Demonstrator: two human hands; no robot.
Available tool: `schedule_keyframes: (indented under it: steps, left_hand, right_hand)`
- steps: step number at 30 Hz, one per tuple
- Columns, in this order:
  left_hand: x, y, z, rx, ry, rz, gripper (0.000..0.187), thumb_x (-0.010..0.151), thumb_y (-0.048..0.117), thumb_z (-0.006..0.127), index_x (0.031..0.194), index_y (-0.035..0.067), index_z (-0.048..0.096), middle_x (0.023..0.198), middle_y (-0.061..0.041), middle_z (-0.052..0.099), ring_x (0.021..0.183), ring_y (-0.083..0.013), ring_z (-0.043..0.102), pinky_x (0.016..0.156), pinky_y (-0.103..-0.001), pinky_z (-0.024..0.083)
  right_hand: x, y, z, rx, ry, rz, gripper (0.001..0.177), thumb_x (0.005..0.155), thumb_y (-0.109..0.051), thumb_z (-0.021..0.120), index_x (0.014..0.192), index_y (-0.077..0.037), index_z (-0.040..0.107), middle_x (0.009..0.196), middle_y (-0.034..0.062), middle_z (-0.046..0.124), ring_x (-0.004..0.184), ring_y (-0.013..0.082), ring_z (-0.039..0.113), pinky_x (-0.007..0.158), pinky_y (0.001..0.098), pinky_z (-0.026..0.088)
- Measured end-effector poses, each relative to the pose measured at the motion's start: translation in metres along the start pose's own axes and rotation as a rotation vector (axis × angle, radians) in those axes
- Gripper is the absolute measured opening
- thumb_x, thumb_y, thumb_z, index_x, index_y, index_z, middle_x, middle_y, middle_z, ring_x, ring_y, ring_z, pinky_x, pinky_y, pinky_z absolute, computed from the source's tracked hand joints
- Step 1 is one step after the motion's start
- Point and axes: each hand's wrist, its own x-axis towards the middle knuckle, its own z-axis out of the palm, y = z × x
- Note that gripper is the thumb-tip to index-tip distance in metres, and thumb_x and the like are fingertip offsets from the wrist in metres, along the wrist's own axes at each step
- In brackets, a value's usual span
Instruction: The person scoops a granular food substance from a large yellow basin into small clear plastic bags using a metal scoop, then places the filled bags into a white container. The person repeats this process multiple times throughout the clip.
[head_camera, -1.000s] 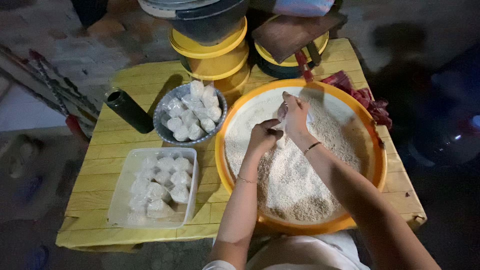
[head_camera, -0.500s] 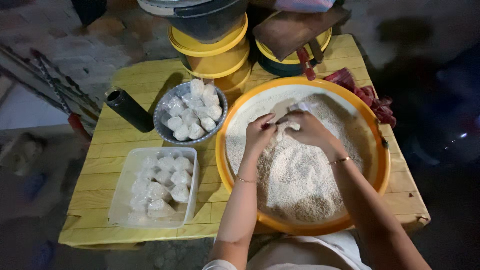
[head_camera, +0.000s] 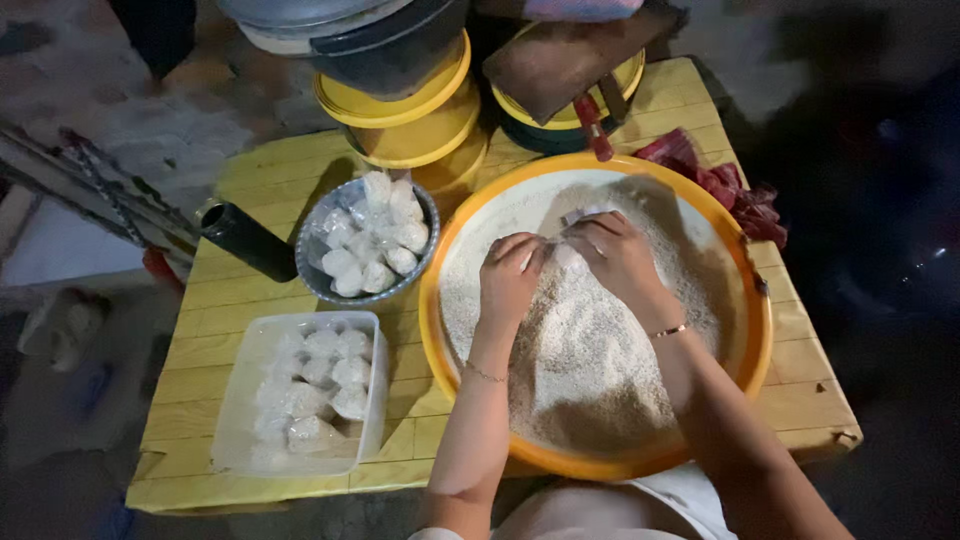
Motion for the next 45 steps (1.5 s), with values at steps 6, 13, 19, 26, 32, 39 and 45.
schedule_keyframes:
  steps: [6, 13, 19, 26, 32, 39, 45]
  left_hand:
    - [0.005, 0.007, -0.007, -0.114, -0.148, -0.264, 0.015, 0.091, 0.014, 0.071, 0.098, 0.002, 0.078, 0.106, -0.011, 0.076, 0.082, -0.0224, 0.076, 0.076, -0.032, 0.062]
    - [0.005, -0.006, -0.001, -0.021, -0.052, -0.297, 0.015, 0.086, 0.015, 0.077, 0.092, 0.002, 0.080, 0.097, -0.015, 0.077, 0.081, -0.0242, 0.075, 0.077, -0.033, 0.061]
    - [-0.003, -0.024, 0.008, -0.142, -0.066, -0.255, 0.018, 0.087, 0.005, 0.068, 0.100, 0.003, 0.080, 0.106, -0.013, 0.077, 0.089, -0.0222, 0.075, 0.080, -0.033, 0.062]
    - [-0.001, -0.013, -0.001, -0.291, -0.061, -0.379, 0.020, 0.090, 0.008, 0.069, 0.107, 0.002, 0.078, 0.108, -0.012, 0.078, 0.078, -0.0180, 0.074, 0.074, -0.031, 0.060]
    - [-0.002, -0.012, -0.001, -0.276, -0.099, -0.393, 0.025, 0.091, 0.008, 0.068, 0.113, 0.001, 0.077, 0.113, -0.014, 0.076, 0.081, -0.0162, 0.075, 0.074, -0.028, 0.061]
    - [0.000, -0.008, 0.001, -0.403, -0.105, -0.496, 0.033, 0.087, 0.007, 0.069, 0.118, -0.002, 0.073, 0.121, -0.015, 0.075, 0.072, -0.0195, 0.074, 0.066, -0.031, 0.059]
    - [-0.003, -0.010, 0.006, -0.265, -0.078, -0.283, 0.035, 0.083, 0.009, 0.076, 0.117, -0.001, 0.075, 0.118, -0.017, 0.074, 0.078, -0.0179, 0.076, 0.074, -0.029, 0.061]
  right_hand:
    - [0.000, -0.001, -0.001, -0.044, -0.192, 0.100, 0.016, 0.086, -0.015, 0.077, 0.101, -0.009, 0.076, 0.104, 0.0090, 0.075, 0.096, 0.0308, 0.070, 0.085, 0.0412, 0.056]
    - [0.008, -0.015, -0.014, 0.162, -0.095, 0.267, 0.023, 0.095, -0.017, 0.068, 0.115, -0.007, 0.072, 0.112, 0.0128, 0.072, 0.089, 0.0279, 0.072, 0.077, 0.0400, 0.059]
    - [-0.001, -0.012, -0.034, -0.298, -0.613, 0.686, 0.034, 0.106, -0.037, 0.059, 0.123, -0.008, 0.067, 0.110, 0.0169, 0.071, 0.094, 0.0324, 0.071, 0.078, 0.0442, 0.058]
    - [-0.078, -0.012, 0.002, -1.071, -0.781, -0.309, 0.045, 0.099, -0.026, 0.046, 0.138, -0.004, 0.049, 0.116, 0.0197, 0.064, 0.102, 0.0348, 0.067, 0.078, 0.0376, 0.062]
    - [-0.105, -0.070, 0.026, -0.532, -0.897, 0.180, 0.052, 0.108, -0.046, 0.034, 0.123, 0.000, 0.052, 0.107, 0.0228, 0.063, 0.099, 0.0346, 0.067, 0.069, 0.0372, 0.064]
    - [-0.070, -0.039, 0.037, -0.190, -0.824, 0.489, 0.044, 0.112, -0.038, 0.033, 0.113, -0.001, 0.056, 0.066, 0.0119, 0.057, 0.055, 0.0251, 0.061, 0.047, 0.0351, 0.055]
    - [-0.014, 0.011, 0.039, -1.830, -0.962, -0.599, 0.031, 0.095, -0.015, 0.054, 0.123, -0.006, 0.046, 0.082, 0.0099, 0.064, 0.058, 0.0164, 0.057, 0.046, 0.0241, 0.051]
